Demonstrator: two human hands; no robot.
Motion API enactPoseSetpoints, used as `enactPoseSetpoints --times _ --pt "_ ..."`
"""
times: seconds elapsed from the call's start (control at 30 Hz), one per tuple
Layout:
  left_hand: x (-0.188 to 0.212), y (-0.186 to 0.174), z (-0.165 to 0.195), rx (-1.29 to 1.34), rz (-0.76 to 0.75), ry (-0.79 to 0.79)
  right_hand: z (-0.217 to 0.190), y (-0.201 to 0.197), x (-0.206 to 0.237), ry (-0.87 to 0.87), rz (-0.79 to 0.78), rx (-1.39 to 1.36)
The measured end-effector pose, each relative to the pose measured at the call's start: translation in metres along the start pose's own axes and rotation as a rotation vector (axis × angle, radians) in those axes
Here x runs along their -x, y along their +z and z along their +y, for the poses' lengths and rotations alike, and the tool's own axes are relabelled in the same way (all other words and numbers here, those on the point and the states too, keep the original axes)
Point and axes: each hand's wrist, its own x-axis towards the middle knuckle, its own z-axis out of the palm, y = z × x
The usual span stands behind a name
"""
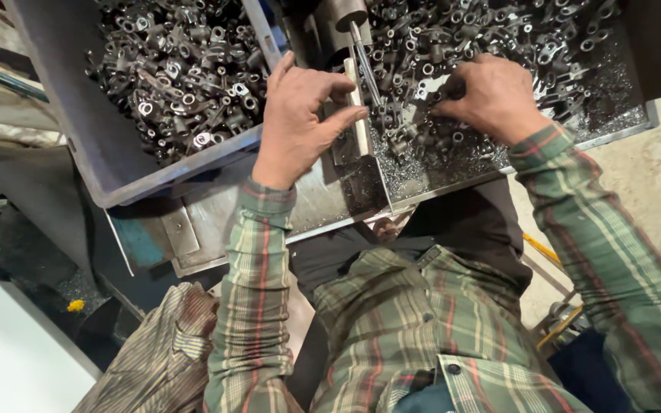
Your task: The person picks small metal fork-shaped parts one at a time from a bin, holds each against a bench-mounted rotary machine to machine its bore, then drops the finished part onto a tray beside the machine. The person repeats this cycle continuously, taking parts from the left bin and placing machined parts on the right side of the work tray.
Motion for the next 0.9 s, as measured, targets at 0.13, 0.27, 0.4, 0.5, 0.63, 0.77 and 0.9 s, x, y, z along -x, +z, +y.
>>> enactPoseSetpoints --times 0.13,0.27,0.4,0.5,0.63,0.77,0.9 --pt "0.0 0.001 -0.001 -0.032 -0.038 0.004 -0.003 -0.016 0.012 0.025 -0.001 -0.199" --pt "-0.003 0.002 -0.001 -0.094 -0.08 0.028 -0.012 -0.026 0.026 0.105 -0.012 -1.038" --pt "-0.005 0.005 0.0 -0.16 -0.116 0.07 -0.041 -0.02 0.039 0.019 -0.081 -1.516" --pt "-0.007 0.006 0.003 -0.214 -0.16 0.063 -0.06 -0.02 0.042 -0.031 -0.111 -1.565" --pt "-0.008 0.007 0.008 -0.276 -0.197 0.042 -0.072 -0.027 0.037 -0.078 -0.044 -1.45" --pt "-0.008 0.007 0.009 -0.267 -0.196 0.043 -0.078 -0.025 0.033 -0.152 0.064 -1.38" --pt "-0.007 0.008 0.007 -0.304 -0.172 0.036 -0.084 -0.015 0.027 -0.153 0.152 -1.396"
